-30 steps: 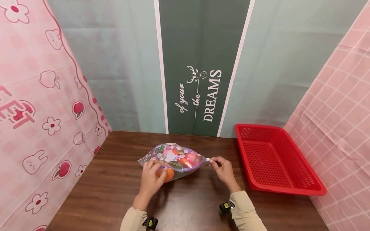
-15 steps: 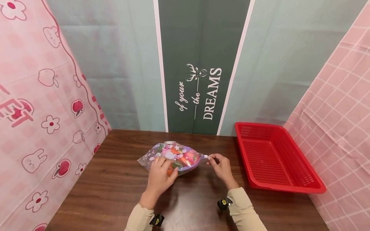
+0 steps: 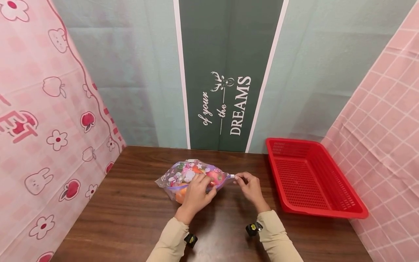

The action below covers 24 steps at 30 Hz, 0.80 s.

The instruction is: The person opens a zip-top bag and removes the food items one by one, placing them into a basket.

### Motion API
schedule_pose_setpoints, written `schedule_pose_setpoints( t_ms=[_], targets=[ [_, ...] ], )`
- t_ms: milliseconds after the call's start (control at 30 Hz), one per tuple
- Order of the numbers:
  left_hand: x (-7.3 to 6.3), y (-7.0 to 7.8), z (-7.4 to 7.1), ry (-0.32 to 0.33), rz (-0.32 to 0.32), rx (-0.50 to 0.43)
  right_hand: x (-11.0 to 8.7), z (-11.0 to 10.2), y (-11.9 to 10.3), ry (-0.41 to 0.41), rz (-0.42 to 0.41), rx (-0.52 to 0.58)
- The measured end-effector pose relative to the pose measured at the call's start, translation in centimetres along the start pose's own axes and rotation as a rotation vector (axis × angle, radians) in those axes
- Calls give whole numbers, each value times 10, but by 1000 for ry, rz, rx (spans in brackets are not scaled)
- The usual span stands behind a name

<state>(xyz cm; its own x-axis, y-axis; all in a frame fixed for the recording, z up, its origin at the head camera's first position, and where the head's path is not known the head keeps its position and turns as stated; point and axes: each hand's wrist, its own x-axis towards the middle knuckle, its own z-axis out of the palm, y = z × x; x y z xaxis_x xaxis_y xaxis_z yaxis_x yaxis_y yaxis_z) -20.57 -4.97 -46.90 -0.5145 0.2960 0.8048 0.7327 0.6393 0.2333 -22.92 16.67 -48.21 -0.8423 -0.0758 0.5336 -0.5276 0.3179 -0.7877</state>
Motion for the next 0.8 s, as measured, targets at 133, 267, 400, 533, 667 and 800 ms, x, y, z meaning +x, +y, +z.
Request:
schedule_pose_setpoints(
  t_ms=[133,267,400,533,667,800],
  targets=[
    [4,2,8,-52,-21,32,1,-2,-18,-42,1,-8],
    [8,3,17,-128,-34,81,3,-7,-16,-103,25,8],
    [11,5,25,-203,-44,128,5,-12,2,-142,31,10],
    [14,6,34,-247,-53,169,6,-13,14,-168,31,-56],
    [18,6,41,-260,-68,163,7,-12,15,-178,30,-123],
    [19,6,46,-269,-83,155,8,-10,14,-174,2,-159]
  ],
)
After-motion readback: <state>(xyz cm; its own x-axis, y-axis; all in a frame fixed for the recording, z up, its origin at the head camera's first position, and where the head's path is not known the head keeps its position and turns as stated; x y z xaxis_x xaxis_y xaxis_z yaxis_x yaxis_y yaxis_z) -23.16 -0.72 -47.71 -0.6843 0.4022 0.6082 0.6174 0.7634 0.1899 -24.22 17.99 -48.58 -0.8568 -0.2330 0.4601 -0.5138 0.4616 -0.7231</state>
